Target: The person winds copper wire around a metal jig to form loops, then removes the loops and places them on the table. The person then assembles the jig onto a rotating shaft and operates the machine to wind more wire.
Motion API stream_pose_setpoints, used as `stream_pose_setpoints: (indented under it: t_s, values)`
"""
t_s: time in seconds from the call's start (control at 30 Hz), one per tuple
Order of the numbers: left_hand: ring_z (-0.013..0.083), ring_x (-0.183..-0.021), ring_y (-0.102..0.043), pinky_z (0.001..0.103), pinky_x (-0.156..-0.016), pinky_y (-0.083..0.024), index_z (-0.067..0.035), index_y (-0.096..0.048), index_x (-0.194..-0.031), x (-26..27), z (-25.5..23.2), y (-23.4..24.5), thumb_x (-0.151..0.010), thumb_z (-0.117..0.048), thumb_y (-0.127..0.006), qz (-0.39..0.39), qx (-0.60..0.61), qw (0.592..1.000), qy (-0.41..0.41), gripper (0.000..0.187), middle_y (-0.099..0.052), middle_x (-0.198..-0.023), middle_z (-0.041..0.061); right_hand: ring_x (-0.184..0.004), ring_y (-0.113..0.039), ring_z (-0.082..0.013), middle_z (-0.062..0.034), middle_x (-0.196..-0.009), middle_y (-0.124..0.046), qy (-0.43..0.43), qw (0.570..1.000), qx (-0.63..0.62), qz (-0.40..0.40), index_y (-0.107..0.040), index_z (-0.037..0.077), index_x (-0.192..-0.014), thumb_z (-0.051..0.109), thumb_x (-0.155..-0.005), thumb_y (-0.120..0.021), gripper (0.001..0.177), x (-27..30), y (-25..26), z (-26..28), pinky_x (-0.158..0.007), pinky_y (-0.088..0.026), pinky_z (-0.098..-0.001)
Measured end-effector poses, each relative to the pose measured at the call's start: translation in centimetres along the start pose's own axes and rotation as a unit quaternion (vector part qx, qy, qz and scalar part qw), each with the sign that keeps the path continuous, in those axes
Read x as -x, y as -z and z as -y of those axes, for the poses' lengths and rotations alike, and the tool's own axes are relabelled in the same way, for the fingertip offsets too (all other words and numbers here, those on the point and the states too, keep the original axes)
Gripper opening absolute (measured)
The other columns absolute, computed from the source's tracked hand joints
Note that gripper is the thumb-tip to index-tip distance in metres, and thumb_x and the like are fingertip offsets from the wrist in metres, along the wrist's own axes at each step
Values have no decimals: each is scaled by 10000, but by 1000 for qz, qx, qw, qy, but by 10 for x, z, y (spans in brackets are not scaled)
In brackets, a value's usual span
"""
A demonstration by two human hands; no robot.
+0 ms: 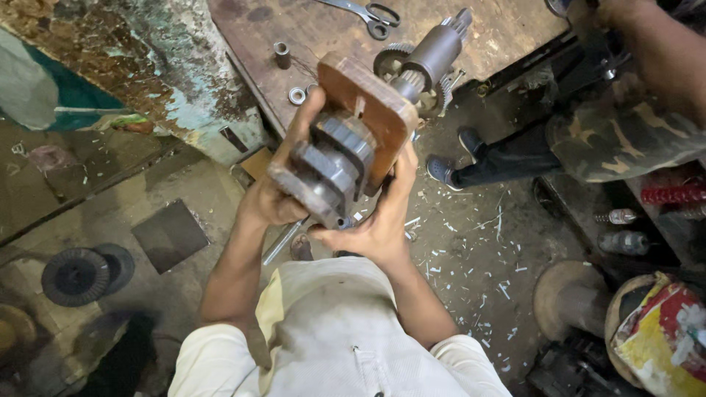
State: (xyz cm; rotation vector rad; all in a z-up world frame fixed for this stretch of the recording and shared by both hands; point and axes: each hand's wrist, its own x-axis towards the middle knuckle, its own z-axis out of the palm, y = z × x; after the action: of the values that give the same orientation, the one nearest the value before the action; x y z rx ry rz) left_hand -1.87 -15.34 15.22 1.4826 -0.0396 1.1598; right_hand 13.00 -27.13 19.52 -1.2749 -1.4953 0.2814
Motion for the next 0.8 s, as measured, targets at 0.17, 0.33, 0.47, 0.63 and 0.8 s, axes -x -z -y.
stream_pose_setpoints:
  t_s: [0.17,0.33,0.47,0.63,0.8]
  values:
    - [274,-1574,-278,428,-1290,-246,-113,-187,-1717,5,-2,16,-830,-747,-683,38,-111,993,-6,1198,-211,-1712,103,-1498,-344,-305,-174,-1628,-306,-3,1000,17,5,-193,74,-1613,541,-590,-988,1378,-5,-1,7,-1259,-293,-434]
    - [268,-1527,-368,423,-1215,-413,-149,-286,-1641,5,-10,13,-871,-728,-642,9,-60,998,10,1027,-311,-1672,97,-1469,-411,-297,-159,-1559,-368,13,1000,3,-3,-233,56,-1610,482,-610,-1001,1331,-5,1,14,-1220,-337,-426]
    - [278,-1496,-384,431,-1196,-413,-150,-287,-1629,15,-29,4,-905,-665,-640,-71,41,993,81,957,-334,-1648,114,-1366,-516,-282,-173,-1501,-448,-10,991,-127,37,-325,-12,-1569,505,-614,-992,1274,3,-3,20,-1170,-422,-414]
    - [291,-1457,-405,440,-1172,-414,-150,-288,-1614,69,-82,-30,-946,-588,-638,-251,55,954,154,872,-361,-1618,135,-1350,-485,-345,-219,-1420,-413,154,987,-9,44,-346,-96,-1468,679,-541,-948,1350,38,-19,32,-1124,-446,-453]
    - [305,-1418,-426,450,-1149,-414,-151,-289,-1599,123,-130,-57,-988,-510,-636,-403,-18,903,150,789,-389,-1588,156,-1277,-607,-338,-237,-1344,-543,179,966,-136,127,-430,-117,-1300,627,-620,-944,1131,65,-49,54,-1066,-532,-417]
